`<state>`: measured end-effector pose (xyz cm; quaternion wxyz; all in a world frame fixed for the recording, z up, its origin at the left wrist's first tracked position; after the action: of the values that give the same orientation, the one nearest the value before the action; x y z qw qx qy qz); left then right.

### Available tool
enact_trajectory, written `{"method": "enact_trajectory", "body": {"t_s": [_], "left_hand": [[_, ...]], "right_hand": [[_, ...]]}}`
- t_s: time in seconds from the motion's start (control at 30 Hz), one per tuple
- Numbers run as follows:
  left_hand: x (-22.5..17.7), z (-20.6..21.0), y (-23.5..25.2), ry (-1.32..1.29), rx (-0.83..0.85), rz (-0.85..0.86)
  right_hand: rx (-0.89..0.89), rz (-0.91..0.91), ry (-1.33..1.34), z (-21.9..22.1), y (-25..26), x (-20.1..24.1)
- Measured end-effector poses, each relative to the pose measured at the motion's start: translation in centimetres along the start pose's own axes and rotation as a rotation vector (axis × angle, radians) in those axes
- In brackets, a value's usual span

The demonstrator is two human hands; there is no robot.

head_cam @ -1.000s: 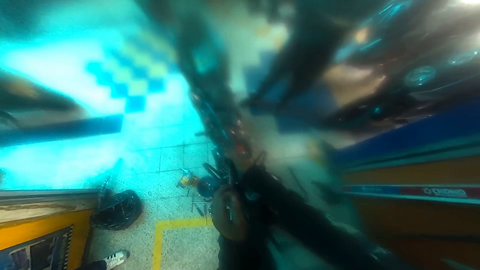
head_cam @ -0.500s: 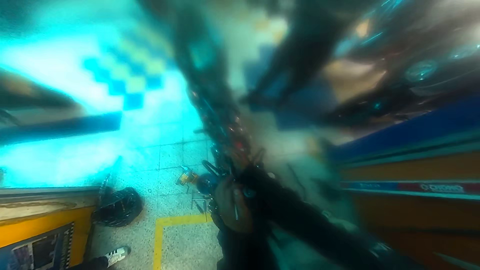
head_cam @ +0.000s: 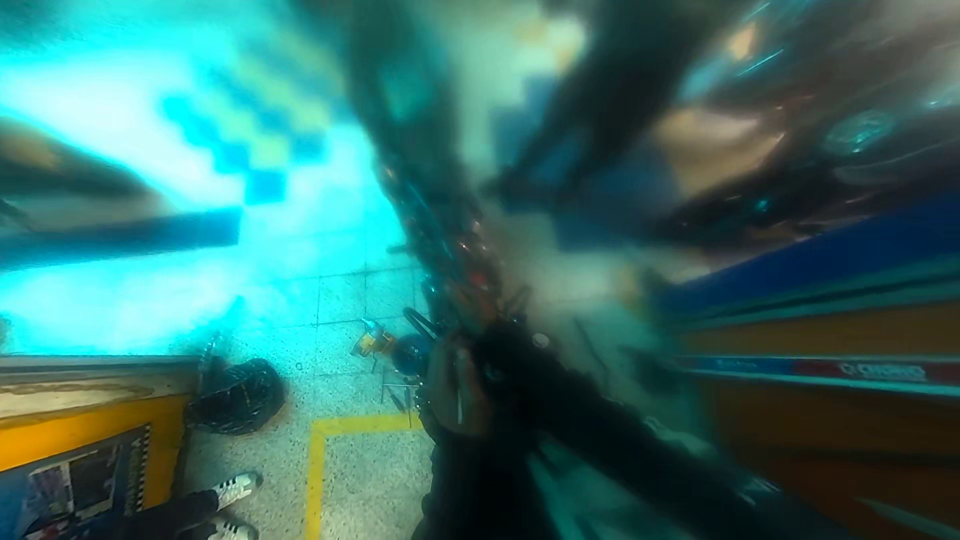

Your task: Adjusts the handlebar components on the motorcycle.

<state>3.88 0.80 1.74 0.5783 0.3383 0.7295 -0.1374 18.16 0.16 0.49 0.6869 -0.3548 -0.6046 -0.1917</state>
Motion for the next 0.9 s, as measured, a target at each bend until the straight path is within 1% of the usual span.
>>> {"method": "enact_trajectory", "body": {"t_s": [0.07,0.17,0.23,0.3,0.33,0.4,0.43,0.5,0.6,0.7,0.77,0.83,0.9], "left_hand": [[0.1,0.4,-0.4,0.068,0.036,0.074],[1.3,0.5,-2.0,0.057,-0.033,0.128],[1.5,0.4,-2.1,0.006,-0.120,0.135],[1.1,0.4,-1.2,-0.008,-0.175,0.140],[0.9,0.5,-0.8,-0.020,-0.189,0.137],[0.7,0.3,-0.7,-0.065,-0.164,0.090],[0.7,0.2,-0.8,-0.101,-0.179,0.030],[0.4,0.1,-0.9,-0.222,-0.260,-0.151],[-0.4,0.2,-0.5,-0.340,-0.353,-0.340],[-0.9,0.0,0.3,-0.358,-0.371,-0.484],[-1.4,-0.5,1.1,-0.434,-0.354,-0.632],[-1.3,-1.7,3.0,-0.541,-0.342,-0.818],[-0.8,-3.3,4.4,-0.583,-0.314,-0.920]], "right_hand": [[0.030,0.052,0.054,-0.6,-0.7,1.0],[0.034,0.035,0.002,-0.6,-0.6,0.9],[0.004,-0.021,-0.066,-0.1,-0.1,0.1],[-0.003,-0.036,-0.063,0.2,0.1,0.1],[-0.012,-0.054,-0.058,0.2,0.2,0.1],[-0.006,-0.074,-0.045,0.1,0.3,-0.2],[0.012,-0.076,-0.046,-0.1,0.4,-0.4],[0.035,-0.059,-0.053,-0.2,0.5,-1.0],[0.012,-0.002,-0.027,-0.1,0.2,-0.8],[-0.065,-0.005,-0.021,0.5,0.3,-0.7],[-0.094,0.005,-0.056,0.7,0.3,-0.8],[-0.134,-0.008,-0.111,0.8,0.3,-1.0],[-0.173,-0.026,-0.188,1.3,0.2,-1.4]]}}
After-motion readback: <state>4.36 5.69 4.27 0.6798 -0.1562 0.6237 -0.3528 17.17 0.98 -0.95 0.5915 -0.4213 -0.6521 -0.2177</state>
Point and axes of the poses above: each hand's wrist, its own y-axis towards the middle knuckle, its own z-axis out of the palm, x = y × z, the point moved 1 cm from there along y, towards the middle knuckle, and after that the axes turned 3 degrees about y, right-handed, at the moved point
